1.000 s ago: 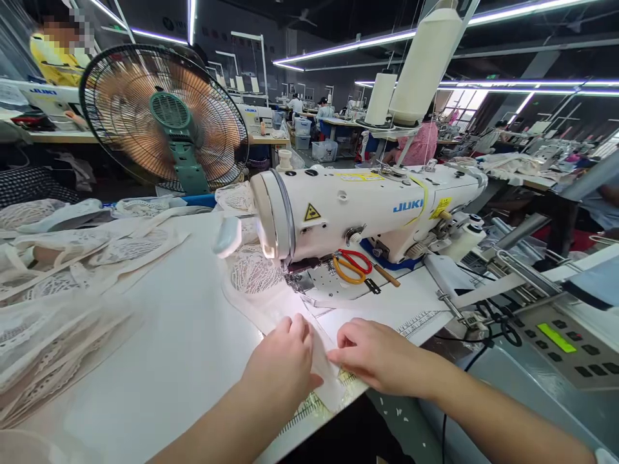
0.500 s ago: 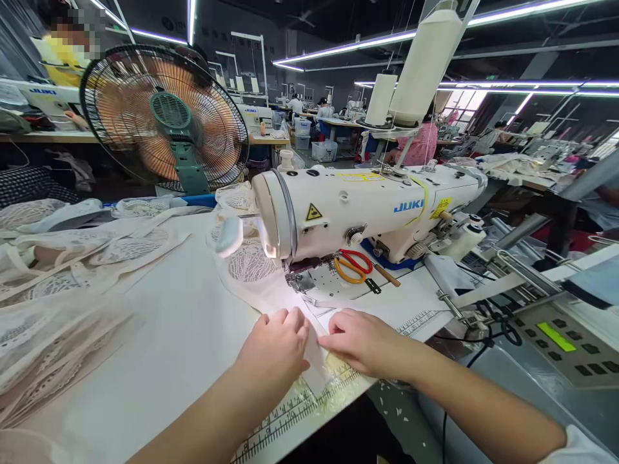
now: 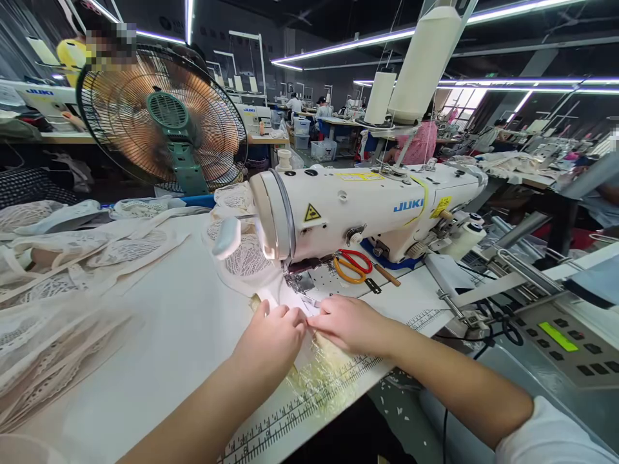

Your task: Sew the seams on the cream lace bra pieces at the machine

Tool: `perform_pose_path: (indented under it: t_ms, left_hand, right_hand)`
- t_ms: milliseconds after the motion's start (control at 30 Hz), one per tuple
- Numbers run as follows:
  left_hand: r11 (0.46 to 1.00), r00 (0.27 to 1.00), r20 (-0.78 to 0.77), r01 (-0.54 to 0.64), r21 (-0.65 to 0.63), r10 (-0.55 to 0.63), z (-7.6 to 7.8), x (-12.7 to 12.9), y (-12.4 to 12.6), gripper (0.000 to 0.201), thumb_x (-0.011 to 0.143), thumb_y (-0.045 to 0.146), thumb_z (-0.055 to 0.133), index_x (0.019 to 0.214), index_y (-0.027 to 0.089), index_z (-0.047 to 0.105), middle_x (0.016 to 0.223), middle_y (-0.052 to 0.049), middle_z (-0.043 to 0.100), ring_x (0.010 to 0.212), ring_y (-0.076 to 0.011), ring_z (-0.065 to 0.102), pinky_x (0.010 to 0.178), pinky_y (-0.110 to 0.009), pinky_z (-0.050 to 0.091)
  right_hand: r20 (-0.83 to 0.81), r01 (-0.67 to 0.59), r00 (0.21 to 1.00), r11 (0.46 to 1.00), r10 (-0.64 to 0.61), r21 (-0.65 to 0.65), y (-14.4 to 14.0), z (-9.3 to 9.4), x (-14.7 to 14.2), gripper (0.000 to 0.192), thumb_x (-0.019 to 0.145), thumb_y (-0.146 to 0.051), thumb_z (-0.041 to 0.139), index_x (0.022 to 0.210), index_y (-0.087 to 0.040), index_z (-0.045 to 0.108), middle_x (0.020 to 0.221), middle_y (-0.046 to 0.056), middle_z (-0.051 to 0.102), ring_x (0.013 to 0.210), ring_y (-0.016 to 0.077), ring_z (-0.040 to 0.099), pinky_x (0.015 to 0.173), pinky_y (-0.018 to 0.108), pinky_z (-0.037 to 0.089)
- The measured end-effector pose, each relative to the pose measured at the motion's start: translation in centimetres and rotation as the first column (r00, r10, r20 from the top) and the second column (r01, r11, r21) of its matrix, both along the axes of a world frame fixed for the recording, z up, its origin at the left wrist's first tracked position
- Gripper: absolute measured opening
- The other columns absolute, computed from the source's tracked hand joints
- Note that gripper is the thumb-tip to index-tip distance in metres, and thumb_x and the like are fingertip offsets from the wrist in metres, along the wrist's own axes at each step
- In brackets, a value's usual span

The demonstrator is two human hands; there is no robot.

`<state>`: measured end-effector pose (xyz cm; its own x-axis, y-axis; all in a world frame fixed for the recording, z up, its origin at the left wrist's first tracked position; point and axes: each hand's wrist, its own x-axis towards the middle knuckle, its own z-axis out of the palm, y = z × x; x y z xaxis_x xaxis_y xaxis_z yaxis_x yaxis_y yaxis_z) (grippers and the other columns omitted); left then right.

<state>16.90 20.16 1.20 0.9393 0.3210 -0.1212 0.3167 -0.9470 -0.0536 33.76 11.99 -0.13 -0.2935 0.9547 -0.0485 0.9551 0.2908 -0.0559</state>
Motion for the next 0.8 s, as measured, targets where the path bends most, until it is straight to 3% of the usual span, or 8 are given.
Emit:
perform_pose_path:
  t_ms: [167, 333, 800]
  left_hand:
    - [1.000, 1.000, -0.005, -0.005, -0.002, 0.005, 0.0, 0.0, 0.8, 0.037, 0.078, 0.001, 0.045, 0.104, 0.016, 0.067, 0.115, -0.013, 0.065, 0.100, -0.0301, 0.060, 0.089, -0.052, 0.041]
    - [1.000, 0.999, 0.030, -0.015, 0.001, 0.015, -0.3, 0.0, 1.6, 0.040, 0.080, 0.000, 0.042, 0.105, 0.018, 0.067, 0.116, -0.012, 0.065, 0.104, -0.0307, 0.058, 0.096, -0.059, 0.035]
    - [0.999, 1.000, -0.008, -0.026, 0.030, 0.026, -0.6, -0.2, 3.8, 0.049, 0.085, 0.001, 0.032, 0.112, 0.027, 0.064, 0.125, -0.006, 0.062, 0.119, -0.0274, 0.049, 0.109, -0.063, 0.018]
  right_hand:
    - [0.034, 0.068, 0.997, 0.993, -0.065, -0.092, 1.0, 0.5, -0.4, 0.025, 0.092, -0.029, 0.040, 0.100, -0.023, 0.062, 0.076, 0.003, 0.063, 0.063, 0.0169, 0.052, 0.051, 0.026, 0.025]
    - [0.090, 0.142, 0.988, 0.975, -0.128, -0.169, 1.7, 1.3, -1.1, 0.030, 0.091, -0.027, 0.040, 0.115, -0.024, 0.059, 0.074, 0.004, 0.067, 0.060, 0.0180, 0.055, 0.052, 0.026, 0.030]
    - [0.222, 0.282, 0.949, 0.918, -0.224, -0.278, 3.4, 2.4, -3.1, 0.046, 0.089, -0.024, 0.046, 0.134, -0.019, 0.045, 0.081, 0.011, 0.069, 0.070, 0.0249, 0.065, 0.053, 0.029, 0.041]
